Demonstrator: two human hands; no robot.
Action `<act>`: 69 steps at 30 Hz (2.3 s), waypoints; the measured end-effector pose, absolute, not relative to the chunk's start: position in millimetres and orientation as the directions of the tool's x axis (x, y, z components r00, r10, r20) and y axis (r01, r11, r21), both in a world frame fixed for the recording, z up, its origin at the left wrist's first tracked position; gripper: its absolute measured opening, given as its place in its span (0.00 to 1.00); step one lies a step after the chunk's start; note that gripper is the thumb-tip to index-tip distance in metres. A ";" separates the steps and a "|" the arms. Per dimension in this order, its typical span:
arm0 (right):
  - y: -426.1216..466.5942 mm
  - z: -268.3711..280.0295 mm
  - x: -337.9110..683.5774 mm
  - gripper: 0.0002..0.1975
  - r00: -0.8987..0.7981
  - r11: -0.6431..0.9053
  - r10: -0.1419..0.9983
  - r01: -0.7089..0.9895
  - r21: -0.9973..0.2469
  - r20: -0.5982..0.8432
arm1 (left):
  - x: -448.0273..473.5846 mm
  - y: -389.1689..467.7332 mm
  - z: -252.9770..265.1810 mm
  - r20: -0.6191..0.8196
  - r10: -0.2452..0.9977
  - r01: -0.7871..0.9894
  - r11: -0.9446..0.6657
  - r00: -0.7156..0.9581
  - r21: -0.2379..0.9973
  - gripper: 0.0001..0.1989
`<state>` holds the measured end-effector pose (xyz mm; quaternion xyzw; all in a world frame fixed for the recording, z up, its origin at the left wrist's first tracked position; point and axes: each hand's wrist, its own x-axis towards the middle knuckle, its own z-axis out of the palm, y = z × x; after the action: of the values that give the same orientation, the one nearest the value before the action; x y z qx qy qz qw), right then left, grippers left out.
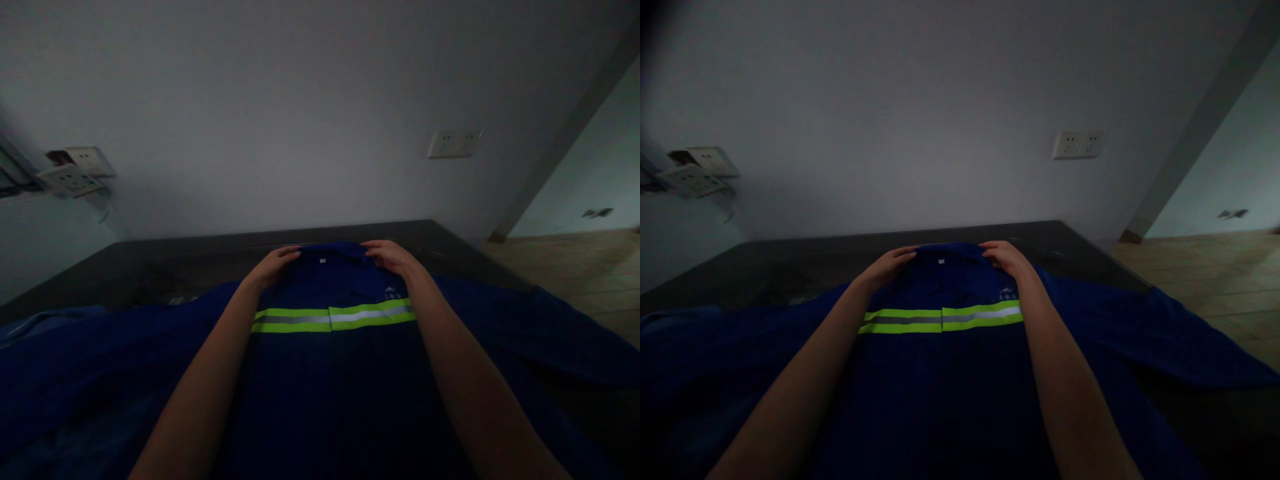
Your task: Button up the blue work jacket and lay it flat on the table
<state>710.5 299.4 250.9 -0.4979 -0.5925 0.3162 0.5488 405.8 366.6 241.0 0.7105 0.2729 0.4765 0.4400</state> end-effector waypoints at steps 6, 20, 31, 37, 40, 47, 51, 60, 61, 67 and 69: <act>297.4 252.8 700.5 0.09 0.080 0.394 0.866 0.498 -0.773 0.493 | 404.9 355.8 243.8 0.359 0.774 0.105 -0.476 0.522 0.873 0.17; 289.3 252.1 712.1 0.02 0.003 0.263 0.964 0.152 -0.953 0.267 | 406.4 359.5 242.5 0.433 0.782 0.070 -0.514 0.448 0.855 0.10; 301.5 240.1 718.1 0.10 0.095 0.241 0.960 0.197 -0.950 0.263 | 404.2 370.5 240.3 0.518 0.703 0.390 -0.706 0.488 0.591 0.11; 296.2 250.0 709.8 0.07 0.061 0.374 0.857 0.609 -0.699 0.511 | 408.0 363.9 243.1 0.564 0.593 0.425 -0.805 0.575 0.414 0.18; 288.4 260.2 701.4 0.13 -0.145 0.460 0.824 0.737 -0.495 0.548 | 407.6 360.7 245.1 0.602 0.526 0.466 -0.842 0.601 0.270 0.20; 285.0 268.0 689.4 0.16 -0.119 0.178 0.865 0.981 -0.078 0.487 | 405.8 354.7 253.9 0.659 0.478 0.641 -0.768 0.580 -0.006 0.10; 283.0 264.3 689.6 0.14 0.013 0.025 0.858 0.998 -0.066 0.513 | 403.8 354.1 253.9 0.661 0.548 0.755 -0.654 0.513 -0.043 0.11; 277.9 264.5 684.8 0.11 0.164 -0.072 0.751 0.983 -0.167 0.640 | 405.6 344.3 252.0 0.741 0.624 0.851 -0.506 0.248 0.141 0.12; 278.3 264.2 685.0 0.11 0.176 -0.075 0.745 0.981 -0.181 0.644 | 405.8 343.8 252.0 0.749 0.619 0.849 -0.506 0.235 0.152 0.12; 284.2 262.2 690.6 0.10 0.224 -0.022 0.721 0.953 -0.301 0.655 | 407.4 340.4 248.9 0.783 0.596 0.876 -0.460 0.180 0.148 0.12; 284.8 263.1 691.3 0.10 0.234 0.039 0.743 0.920 -0.389 0.627 | 409.2 339.7 247.2 0.764 0.624 0.888 -0.430 0.163 0.162 0.12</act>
<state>691.3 284.8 263.1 -0.6835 -0.6083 -0.1147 0.3868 409.2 339.7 247.2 0.7446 0.5080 0.4005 -0.1647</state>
